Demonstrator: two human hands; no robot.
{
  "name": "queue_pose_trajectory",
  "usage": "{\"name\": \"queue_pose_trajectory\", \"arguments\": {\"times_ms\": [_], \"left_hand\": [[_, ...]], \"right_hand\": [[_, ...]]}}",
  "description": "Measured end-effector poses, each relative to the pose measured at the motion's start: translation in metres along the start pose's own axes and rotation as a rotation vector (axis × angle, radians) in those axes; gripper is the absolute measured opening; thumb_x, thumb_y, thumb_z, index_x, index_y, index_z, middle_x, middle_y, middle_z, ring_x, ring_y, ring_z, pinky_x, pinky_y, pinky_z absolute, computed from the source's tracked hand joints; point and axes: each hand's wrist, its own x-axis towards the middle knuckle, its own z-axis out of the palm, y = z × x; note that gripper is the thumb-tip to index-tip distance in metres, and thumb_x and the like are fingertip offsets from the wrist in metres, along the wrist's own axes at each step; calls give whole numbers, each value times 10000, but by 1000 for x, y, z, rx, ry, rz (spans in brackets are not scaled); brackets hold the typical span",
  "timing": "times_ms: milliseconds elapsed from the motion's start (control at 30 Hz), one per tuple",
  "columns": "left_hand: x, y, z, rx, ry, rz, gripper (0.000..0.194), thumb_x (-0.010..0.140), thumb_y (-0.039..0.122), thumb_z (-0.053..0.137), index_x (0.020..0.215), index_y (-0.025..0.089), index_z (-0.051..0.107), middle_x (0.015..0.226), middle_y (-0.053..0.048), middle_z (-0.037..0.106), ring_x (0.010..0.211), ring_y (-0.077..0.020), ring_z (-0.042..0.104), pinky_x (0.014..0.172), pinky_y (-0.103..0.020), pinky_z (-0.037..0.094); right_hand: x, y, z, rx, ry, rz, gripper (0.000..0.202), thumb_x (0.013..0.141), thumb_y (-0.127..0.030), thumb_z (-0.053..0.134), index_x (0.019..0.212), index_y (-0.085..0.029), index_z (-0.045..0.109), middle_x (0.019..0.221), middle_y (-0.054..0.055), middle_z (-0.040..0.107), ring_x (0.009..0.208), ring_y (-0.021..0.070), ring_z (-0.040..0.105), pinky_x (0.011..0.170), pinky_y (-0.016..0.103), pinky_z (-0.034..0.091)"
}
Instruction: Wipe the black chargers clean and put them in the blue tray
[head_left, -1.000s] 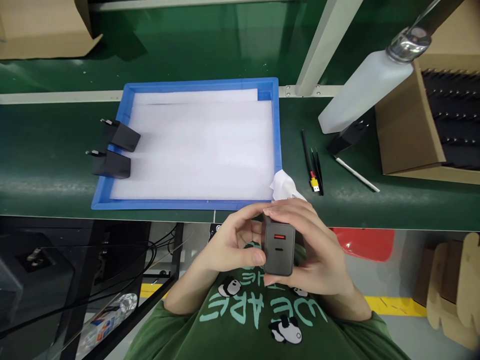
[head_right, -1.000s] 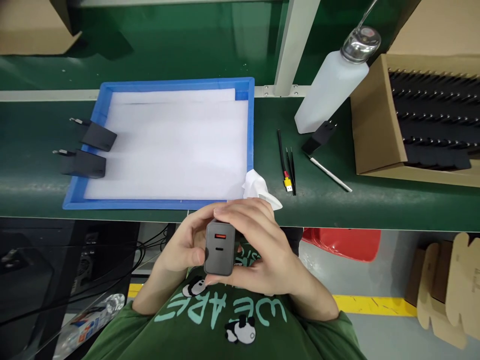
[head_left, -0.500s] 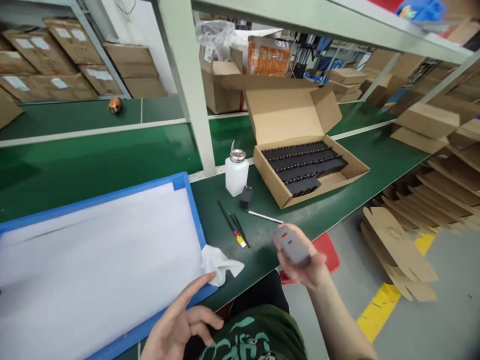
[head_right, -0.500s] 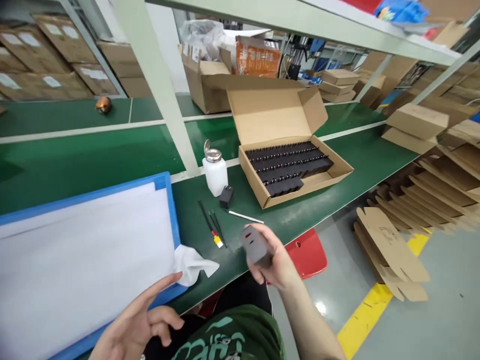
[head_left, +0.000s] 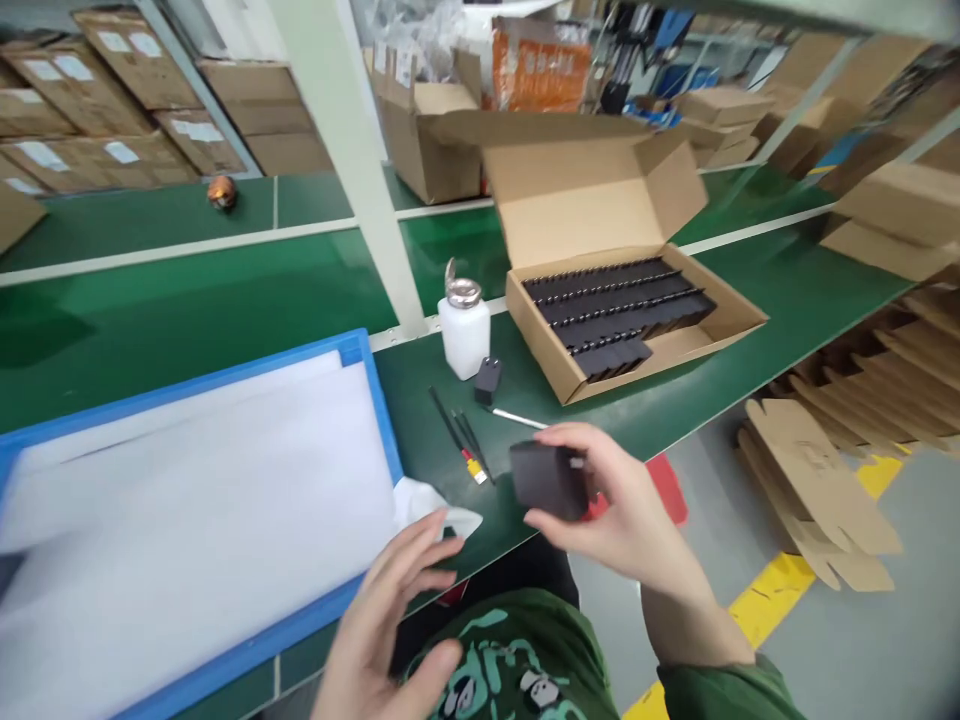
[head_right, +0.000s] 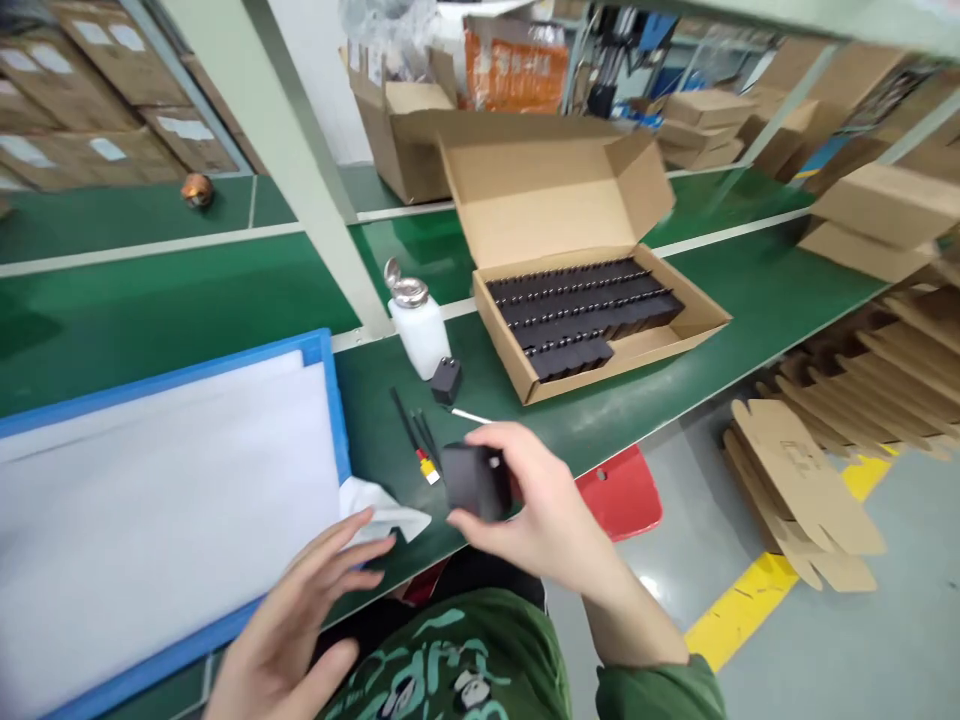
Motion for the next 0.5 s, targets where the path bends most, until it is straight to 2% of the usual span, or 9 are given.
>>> {"name": "queue_pose_trajectory", "arguments": {"times_ms": [33, 100, 200, 333, 500], "left_hand": [[2, 0, 6, 4, -64, 6, 551, 900, 367, 790, 1429, 308, 647, 1532, -108, 589, 1293, -333, 663, 996, -325, 621], [6, -2, 10, -17, -193, 10, 578, 943, 319, 755, 1491, 365, 579, 1526, -86, 597, 1316, -291, 658, 1064, -304, 588], [5, -6, 3, -109, -254, -4, 599, 965, 314, 735, 1526, 375, 535, 1530, -98, 590, 1296, -290, 670, 1092, -346, 579], [-1, -5, -5, -262, -275, 7, 674, 910, 364, 801, 1531, 329, 540, 1566, -130, 558, 1309, -351, 654, 1108, -440, 578], [2, -3, -2, -348, -310, 28, 653, 923, 344, 788, 1529, 323, 545, 1558, -122, 575, 1322, -360, 652, 1107, -427, 580]], "right_hand": [[-3, -8, 13, 69, -79, -12, 632, 792, -283, 886, 1329, -317, 554, 1273, 58, 676, 1099, 221, 702, 812, 282, 626], [-8, -19, 36, 198, -147, -31, 692, 776, -337, 921, 1343, -315, 525, 1264, 52, 674, 1081, 200, 709, 783, 238, 624], [-13, -26, 61, 296, -112, -86, 692, 776, -468, 914, 1330, -294, 539, 1246, 67, 655, 1082, 197, 691, 747, 216, 619], [-14, -28, 76, 359, -22, -166, 710, 762, -583, 882, 1304, -268, 550, 1182, 80, 629, 1029, 200, 679, 717, 232, 616], [-13, -32, 80, 355, 5, -174, 703, 763, -602, 872, 1282, -258, 545, 1149, 83, 621, 968, 202, 680, 691, 261, 612]]}}
